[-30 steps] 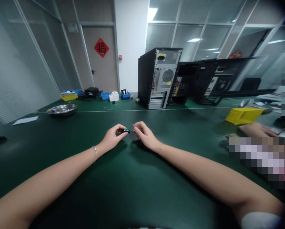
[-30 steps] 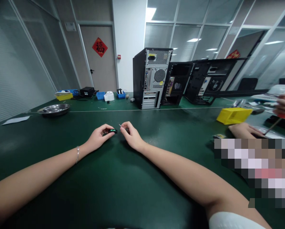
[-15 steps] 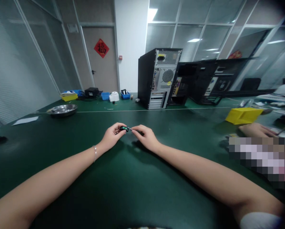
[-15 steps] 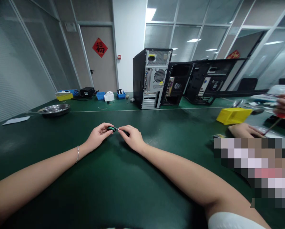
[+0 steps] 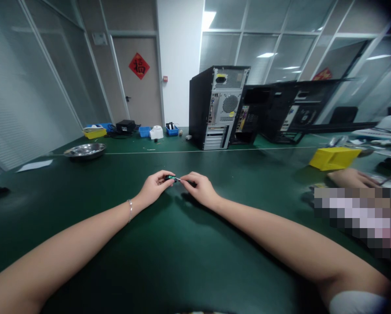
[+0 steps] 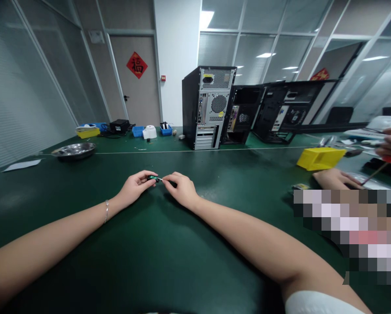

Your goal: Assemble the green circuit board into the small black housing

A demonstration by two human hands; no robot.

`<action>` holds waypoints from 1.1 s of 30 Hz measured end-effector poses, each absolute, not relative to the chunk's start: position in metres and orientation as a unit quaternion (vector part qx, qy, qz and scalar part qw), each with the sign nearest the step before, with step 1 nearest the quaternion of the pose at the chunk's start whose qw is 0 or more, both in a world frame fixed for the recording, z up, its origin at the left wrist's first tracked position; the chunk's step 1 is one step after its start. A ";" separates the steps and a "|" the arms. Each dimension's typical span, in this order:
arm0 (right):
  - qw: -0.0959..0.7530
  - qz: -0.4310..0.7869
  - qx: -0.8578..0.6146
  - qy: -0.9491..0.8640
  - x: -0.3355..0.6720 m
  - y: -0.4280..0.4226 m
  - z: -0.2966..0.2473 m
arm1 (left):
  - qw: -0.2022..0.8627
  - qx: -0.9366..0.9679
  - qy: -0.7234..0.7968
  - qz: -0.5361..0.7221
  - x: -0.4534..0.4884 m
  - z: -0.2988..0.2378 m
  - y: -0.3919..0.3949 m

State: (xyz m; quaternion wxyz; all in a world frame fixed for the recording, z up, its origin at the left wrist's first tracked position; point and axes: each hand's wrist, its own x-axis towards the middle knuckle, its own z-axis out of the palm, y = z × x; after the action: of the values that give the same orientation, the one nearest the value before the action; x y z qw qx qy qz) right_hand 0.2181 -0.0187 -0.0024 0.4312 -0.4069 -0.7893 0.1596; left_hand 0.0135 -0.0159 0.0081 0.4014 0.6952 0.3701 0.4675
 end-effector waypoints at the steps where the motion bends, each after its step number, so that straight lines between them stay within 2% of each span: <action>1: 0.430 0.160 -0.406 -0.790 0.218 -0.019 -0.002 | 0.403 0.695 0.371 0.466 0.014 0.009 -0.016; 33: 0.430 0.179 -0.383 -0.798 0.219 -0.017 -0.003 | 0.482 0.646 0.381 0.452 0.011 0.007 -0.012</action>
State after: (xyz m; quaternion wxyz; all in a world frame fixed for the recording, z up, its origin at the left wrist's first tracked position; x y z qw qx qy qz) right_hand 0.2189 -0.0169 -0.0033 0.4296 -0.3832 -0.7979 0.1787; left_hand 0.0114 -0.0124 0.0069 0.4824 0.6461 0.3814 0.4520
